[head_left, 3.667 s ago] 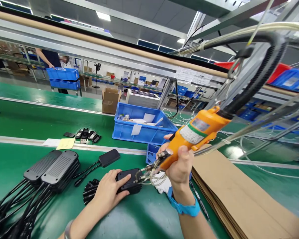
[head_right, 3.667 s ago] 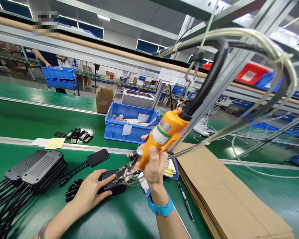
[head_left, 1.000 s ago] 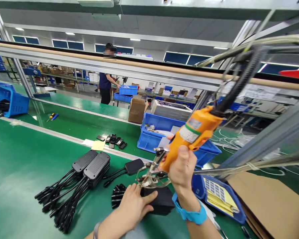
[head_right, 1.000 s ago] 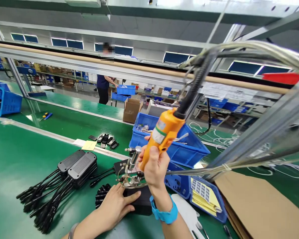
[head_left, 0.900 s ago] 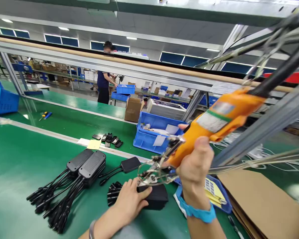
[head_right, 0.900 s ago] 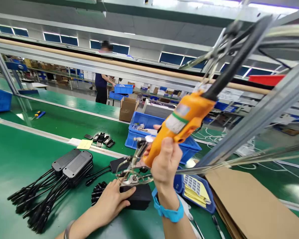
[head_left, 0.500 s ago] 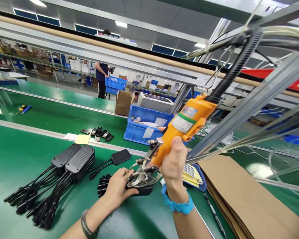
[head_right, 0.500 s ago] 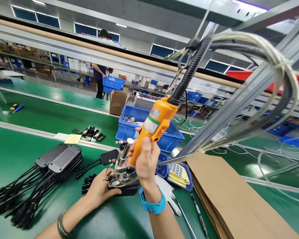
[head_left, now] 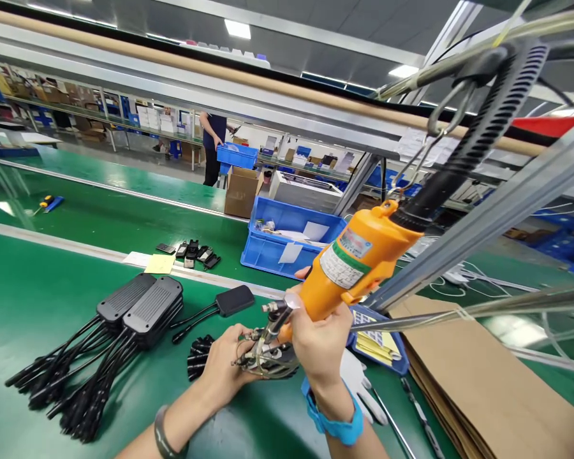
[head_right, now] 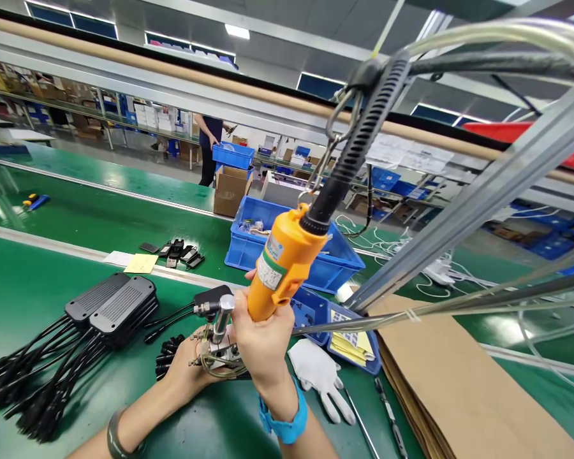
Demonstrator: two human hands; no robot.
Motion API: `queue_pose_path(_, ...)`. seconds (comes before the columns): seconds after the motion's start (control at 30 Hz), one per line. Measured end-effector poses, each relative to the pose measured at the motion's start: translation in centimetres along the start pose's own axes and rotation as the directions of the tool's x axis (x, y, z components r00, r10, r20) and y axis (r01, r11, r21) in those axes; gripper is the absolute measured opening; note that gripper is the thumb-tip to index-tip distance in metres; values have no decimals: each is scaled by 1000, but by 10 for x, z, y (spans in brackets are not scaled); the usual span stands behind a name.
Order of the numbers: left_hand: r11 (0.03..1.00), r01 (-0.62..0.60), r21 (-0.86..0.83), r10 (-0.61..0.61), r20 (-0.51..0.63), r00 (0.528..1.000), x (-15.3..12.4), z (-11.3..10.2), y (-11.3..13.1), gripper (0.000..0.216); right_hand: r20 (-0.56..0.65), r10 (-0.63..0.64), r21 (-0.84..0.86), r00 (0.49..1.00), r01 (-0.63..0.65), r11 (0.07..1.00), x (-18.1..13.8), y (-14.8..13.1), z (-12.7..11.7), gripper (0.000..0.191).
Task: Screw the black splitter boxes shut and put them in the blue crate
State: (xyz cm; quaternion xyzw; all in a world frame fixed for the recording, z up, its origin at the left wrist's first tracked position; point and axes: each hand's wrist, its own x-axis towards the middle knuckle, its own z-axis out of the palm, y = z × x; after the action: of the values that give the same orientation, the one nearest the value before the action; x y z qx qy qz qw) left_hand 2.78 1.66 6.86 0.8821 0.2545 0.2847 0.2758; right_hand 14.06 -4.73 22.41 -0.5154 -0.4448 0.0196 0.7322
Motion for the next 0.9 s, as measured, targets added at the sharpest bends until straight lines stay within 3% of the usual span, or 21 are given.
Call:
queue_pose_path(0.2,998,59,36,-63,94,994,1,-14,15,58,24,69,149,997,-72,986,-2,2,-12,21)
queue_pose_path(0.3,977,102,185,-128,132,983,14,-27,17,65,-27,104,271,994,-93,958,16,-4,-29,30)
queue_pose_path(0.43,854,185,486,-223,22,975,48,-45,-3,64,-153,77,312,985,-26,950,52,-17,-53,29)
queue_pose_path(0.57,768,218,603,-286,17,958,68,-51,-25,58,-193,45,232,980,1,973,70,-12,-65,27)
queue_pose_path(0.73,795,124,593,-185,43,982,47,-41,-6,50,-141,92,130,986,-74,989,59,11,-71,30)
queue_pose_path(0.83,911,-32,410,-68,227,972,25,-34,14,46,-78,142,113,987,-133,985,48,23,-72,33)
queue_pose_path(0.9,949,-83,304,-24,335,942,15,-29,22,62,-61,148,104,987,-141,985,43,29,-72,34)
